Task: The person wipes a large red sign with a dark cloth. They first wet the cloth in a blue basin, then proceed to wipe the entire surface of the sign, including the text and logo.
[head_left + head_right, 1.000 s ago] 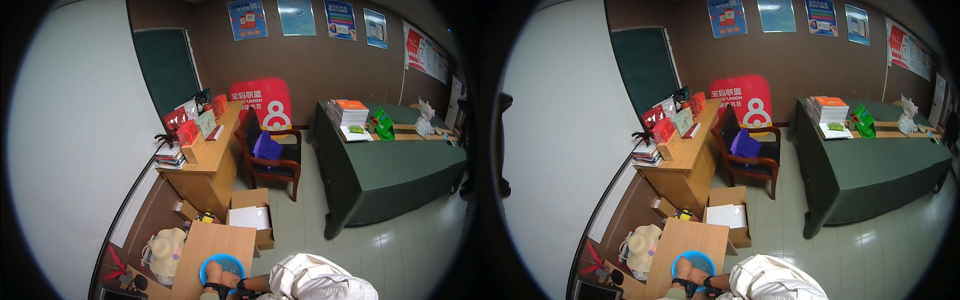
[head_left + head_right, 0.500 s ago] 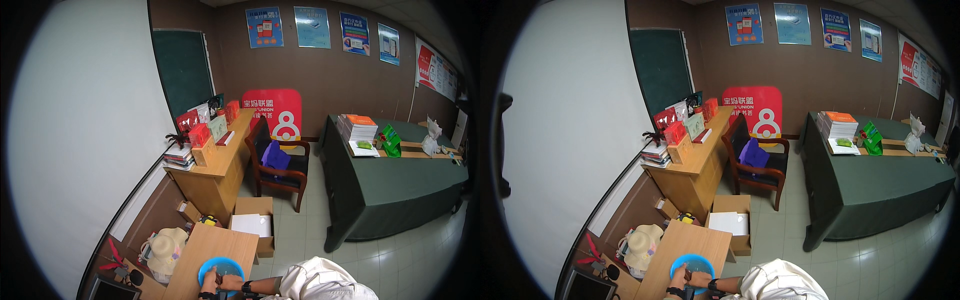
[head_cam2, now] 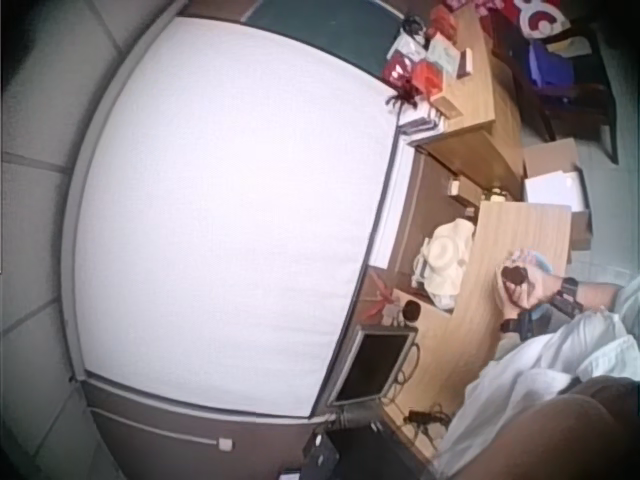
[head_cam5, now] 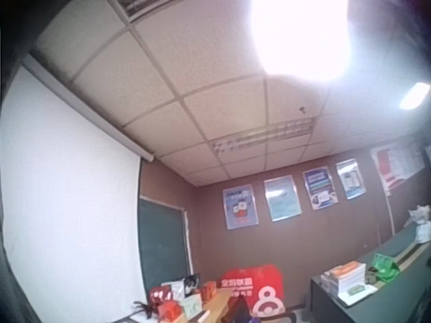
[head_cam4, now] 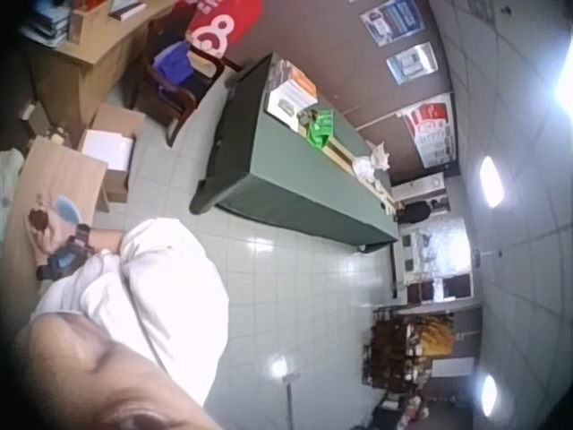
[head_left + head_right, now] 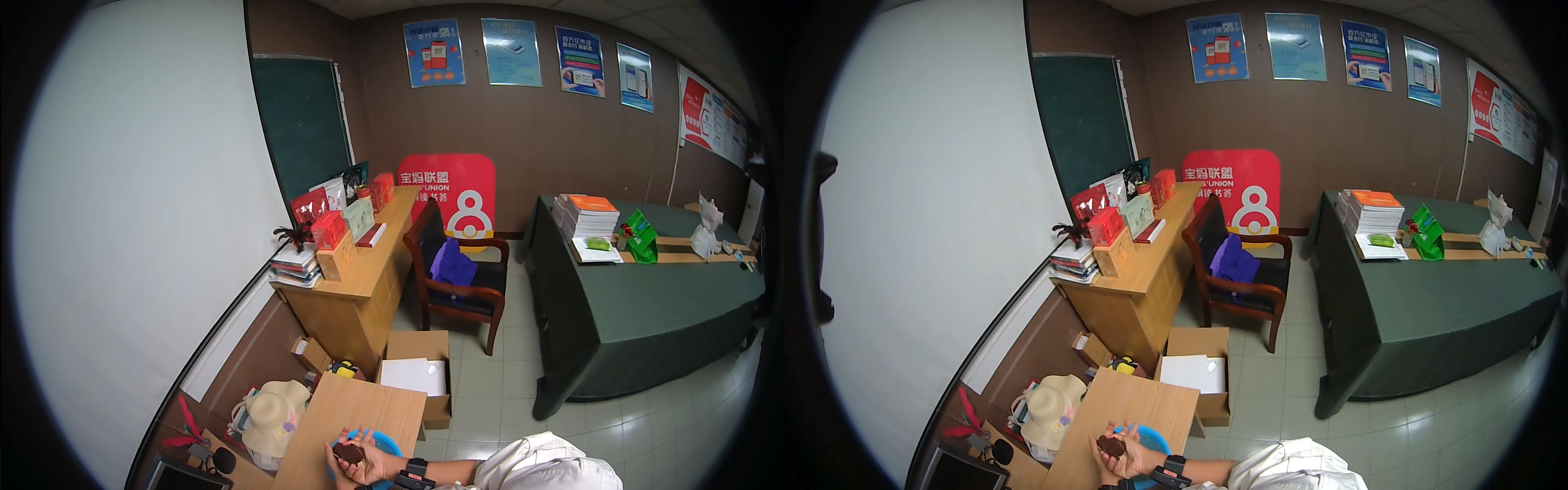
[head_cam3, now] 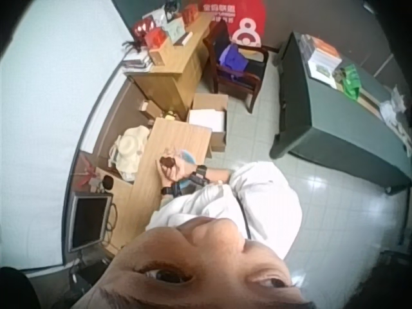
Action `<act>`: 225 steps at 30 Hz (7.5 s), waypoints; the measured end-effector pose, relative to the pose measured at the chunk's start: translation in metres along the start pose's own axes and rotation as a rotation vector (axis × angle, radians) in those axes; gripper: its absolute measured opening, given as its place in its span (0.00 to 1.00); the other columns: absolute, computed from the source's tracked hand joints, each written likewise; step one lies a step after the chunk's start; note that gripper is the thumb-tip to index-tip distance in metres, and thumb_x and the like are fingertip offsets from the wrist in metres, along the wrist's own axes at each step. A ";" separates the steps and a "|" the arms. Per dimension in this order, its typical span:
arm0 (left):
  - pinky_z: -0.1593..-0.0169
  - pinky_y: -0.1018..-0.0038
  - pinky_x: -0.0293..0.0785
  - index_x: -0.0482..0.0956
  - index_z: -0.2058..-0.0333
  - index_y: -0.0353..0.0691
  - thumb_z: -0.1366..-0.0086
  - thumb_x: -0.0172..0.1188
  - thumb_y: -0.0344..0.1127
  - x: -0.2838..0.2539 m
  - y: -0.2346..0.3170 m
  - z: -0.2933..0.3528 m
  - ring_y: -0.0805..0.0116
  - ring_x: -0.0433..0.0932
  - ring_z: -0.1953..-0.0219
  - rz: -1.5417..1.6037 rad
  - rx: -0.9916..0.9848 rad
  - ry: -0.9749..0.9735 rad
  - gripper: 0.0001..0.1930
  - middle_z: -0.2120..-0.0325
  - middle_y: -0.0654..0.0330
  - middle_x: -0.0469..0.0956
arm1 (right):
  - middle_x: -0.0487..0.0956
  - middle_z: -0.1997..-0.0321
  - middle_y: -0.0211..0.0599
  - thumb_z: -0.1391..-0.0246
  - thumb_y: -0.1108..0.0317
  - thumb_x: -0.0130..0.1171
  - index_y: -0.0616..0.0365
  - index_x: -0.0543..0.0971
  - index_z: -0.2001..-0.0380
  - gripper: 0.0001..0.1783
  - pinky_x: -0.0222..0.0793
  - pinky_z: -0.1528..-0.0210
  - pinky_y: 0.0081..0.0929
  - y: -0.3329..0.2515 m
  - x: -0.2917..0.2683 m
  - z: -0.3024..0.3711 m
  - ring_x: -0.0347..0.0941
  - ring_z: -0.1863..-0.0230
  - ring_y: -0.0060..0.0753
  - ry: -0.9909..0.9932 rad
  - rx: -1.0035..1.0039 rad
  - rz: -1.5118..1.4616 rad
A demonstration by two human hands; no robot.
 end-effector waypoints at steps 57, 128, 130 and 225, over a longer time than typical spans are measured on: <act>0.76 0.66 0.72 0.71 0.74 0.33 0.32 0.55 0.37 -0.070 -0.039 -0.066 0.61 0.76 0.80 -1.442 0.148 0.354 0.14 0.81 0.48 0.75 | 0.79 0.59 0.66 0.52 0.49 0.61 0.72 0.80 0.65 0.29 0.71 0.52 0.46 -0.065 -0.098 0.021 0.74 0.51 0.64 1.168 -0.522 1.565; 0.58 0.69 0.74 0.76 0.64 0.38 0.34 0.54 0.48 -0.132 0.017 0.027 0.64 0.77 0.62 -0.063 -0.027 0.552 0.17 0.69 0.56 0.77 | 0.74 0.49 0.36 0.46 0.70 0.63 0.54 0.67 0.44 0.26 0.70 0.46 0.45 -0.036 -0.086 0.021 0.73 0.50 0.36 0.387 -0.395 0.629; 0.64 0.72 0.75 0.76 0.67 0.37 0.33 0.52 0.47 -0.094 0.010 0.031 0.64 0.78 0.66 0.200 -0.091 0.414 0.17 0.72 0.56 0.78 | 0.74 0.47 0.38 0.44 0.69 0.62 0.54 0.68 0.46 0.24 0.67 0.41 0.49 -0.023 -0.081 0.025 0.72 0.46 0.38 0.274 -0.326 0.344; 0.79 0.79 0.66 0.73 0.62 0.41 0.30 0.51 0.55 1.230 -0.548 -0.923 0.81 0.66 0.82 -0.305 -0.352 -0.552 0.20 0.78 0.68 0.70 | 0.80 0.76 0.41 0.35 0.50 0.42 0.57 0.75 0.67 0.22 0.67 0.80 0.25 -1.254 0.049 1.038 0.77 0.77 0.34 0.385 -1.426 0.366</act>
Point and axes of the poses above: each hand's wrist, its own z-axis away from the middle knuckle, its own x-axis out of the palm, y = z × x, the point moved 10 cm from there along -z, towards the middle knuckle
